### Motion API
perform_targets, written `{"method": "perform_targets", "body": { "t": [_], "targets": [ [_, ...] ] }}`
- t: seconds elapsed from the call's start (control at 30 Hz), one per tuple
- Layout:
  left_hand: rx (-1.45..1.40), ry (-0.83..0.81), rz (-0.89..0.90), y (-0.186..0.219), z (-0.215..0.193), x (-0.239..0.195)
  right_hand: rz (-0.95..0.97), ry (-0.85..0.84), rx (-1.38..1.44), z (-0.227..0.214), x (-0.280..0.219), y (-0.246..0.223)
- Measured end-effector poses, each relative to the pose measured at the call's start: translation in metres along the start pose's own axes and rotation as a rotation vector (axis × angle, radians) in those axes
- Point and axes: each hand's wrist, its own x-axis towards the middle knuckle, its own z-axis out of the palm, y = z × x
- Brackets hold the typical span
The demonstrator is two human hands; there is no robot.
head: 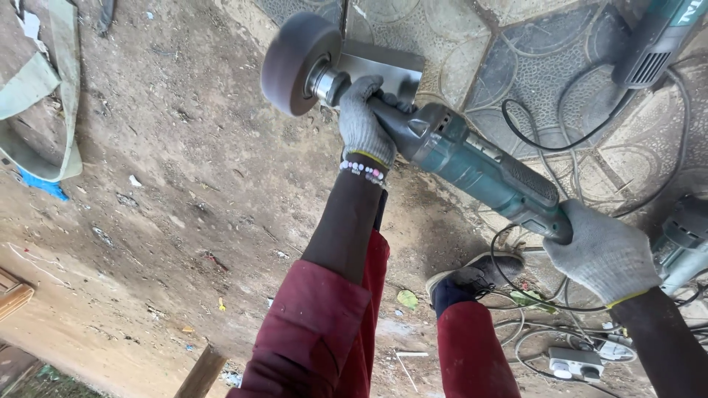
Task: Polishing the surfaces and edges of a small metal box using a handheld power polisher
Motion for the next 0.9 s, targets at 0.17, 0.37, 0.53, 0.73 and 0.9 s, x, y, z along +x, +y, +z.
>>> {"method": "perform_targets", "body": {
  "t": [0.17,0.37,0.53,0.73,0.9],
  "targets": [
    [-0.026,0.079,-0.028,-0.009,-0.04,-0.005,-0.023,-0.186,-0.072,-0.005,-0.015,-0.009],
    [-0.023,-0.033,-0.012,-0.019,-0.072,0.001,-0.018,-0.193,-0.026,0.013,-0.017,-0.009],
    [0.039,0.069,-0.03,-0.007,-0.02,-0.013,0.001,-0.195,0.019,-0.005,-0.015,-0.012],
    [-0.028,-0.019,-0.021,-0.007,-0.02,0.0,0.004,-0.095,-0.014,-0.009,-0.011,-0.008],
    [-0.044,0.077,0.004,-0.015,-0.056,0.002,-0.02,-0.207,-0.009,0.007,-0.018,-0.018]
  ]
}}
